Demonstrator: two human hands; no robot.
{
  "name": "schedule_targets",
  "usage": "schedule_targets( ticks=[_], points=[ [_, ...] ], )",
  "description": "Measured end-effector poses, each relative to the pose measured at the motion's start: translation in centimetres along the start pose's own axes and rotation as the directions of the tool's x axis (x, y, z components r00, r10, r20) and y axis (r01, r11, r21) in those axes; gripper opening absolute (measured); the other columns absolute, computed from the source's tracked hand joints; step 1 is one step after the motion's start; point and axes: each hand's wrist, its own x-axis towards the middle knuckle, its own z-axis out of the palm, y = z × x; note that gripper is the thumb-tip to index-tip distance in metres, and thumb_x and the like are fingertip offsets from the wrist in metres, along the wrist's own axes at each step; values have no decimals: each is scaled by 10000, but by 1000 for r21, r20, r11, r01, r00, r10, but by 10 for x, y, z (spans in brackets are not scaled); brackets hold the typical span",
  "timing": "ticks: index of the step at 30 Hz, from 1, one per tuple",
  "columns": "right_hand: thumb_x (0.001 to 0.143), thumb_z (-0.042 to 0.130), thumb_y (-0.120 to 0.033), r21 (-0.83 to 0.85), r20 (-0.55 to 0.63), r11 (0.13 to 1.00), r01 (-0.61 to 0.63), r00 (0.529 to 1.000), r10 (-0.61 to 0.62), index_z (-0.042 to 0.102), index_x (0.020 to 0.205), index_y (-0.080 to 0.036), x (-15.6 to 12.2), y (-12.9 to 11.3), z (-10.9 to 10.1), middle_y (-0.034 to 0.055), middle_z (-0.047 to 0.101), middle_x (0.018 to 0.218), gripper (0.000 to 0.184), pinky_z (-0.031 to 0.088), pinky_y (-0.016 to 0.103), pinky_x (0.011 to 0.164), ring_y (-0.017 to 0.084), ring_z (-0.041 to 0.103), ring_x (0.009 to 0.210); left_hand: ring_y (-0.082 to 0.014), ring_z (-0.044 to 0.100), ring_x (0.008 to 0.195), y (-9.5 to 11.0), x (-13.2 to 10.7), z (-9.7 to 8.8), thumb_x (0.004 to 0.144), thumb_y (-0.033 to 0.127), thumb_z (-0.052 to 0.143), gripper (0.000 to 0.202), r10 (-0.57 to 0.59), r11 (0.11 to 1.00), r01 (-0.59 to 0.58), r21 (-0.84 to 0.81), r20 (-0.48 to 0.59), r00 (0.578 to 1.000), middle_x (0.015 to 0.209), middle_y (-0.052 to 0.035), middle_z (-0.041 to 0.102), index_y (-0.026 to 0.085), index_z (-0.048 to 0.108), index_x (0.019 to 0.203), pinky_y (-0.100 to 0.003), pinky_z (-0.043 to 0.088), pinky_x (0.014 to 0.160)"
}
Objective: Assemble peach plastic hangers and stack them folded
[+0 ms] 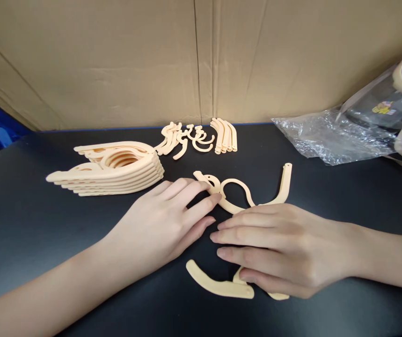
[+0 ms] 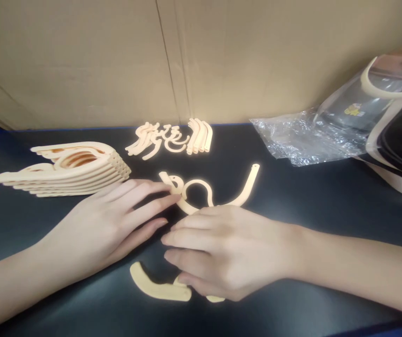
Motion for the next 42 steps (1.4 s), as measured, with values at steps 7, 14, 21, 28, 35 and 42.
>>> schedule_targets(
  ticks=[7,14,21,28,35,42],
  points=[
    [906,578,-479,36,6,999,-2,1000,2,665,987,-130,-2,-4,0,121,688,982,369,540,338,735,224,655,921,-283,601,966,-1,1,0,1008,274,395,368,-21,999,19,36,31,999,1117,-127,629,130,554,1308,-401,524,741],
    [869,489,-82,117,97,991,-69,994,58,680,1060,-99,3,-3,-8,91,693,1073,271,509,312,802,191,616,934,-291,598,939,0,0,0,1002,280,406,378,-46,998,44,35,52,998,1148,-135,611,145,546,1326,-410,539,716],
    [984,503,-320,63,65,994,-87,994,83,693,915,-150,4,-3,-5,59,699,968,264,502,301,745,164,621,862,-283,592,950,0,-1,1,1003,275,401,345,-60,998,60,16,40,997,1177,-133,597,138,577,1267,-396,528,721],
    [1009,427,-171,40,94,992,-123,988,119,638,824,-139,6,-4,-7,40,675,904,283,448,261,683,129,568,799,-284,602,948,-2,0,1,1005,283,390,346,-65,998,64,11,34,997,1183,-143,581,130,557,1266,-404,534,718],
    [1030,377,-212,8,86,994,-108,991,107,662,903,-145,8,-4,-7,21,657,848,319,414,260,637,126,492,710,-285,602,948,-1,-1,1,997,288,408,321,-83,996,84,-10,52,995,1181,-140,572,139,545,1246,-406,535,723],
    [1005,465,-321,5,103,998,-58,993,57,696,890,-170,7,-4,-7,2,617,784,299,385,262,604,121,469,659,-286,597,983,-2,-2,2,1003,287,398,347,-83,996,83,-11,56,995,1206,-143,562,136,520,1291,-404,536,743]
  ],
)
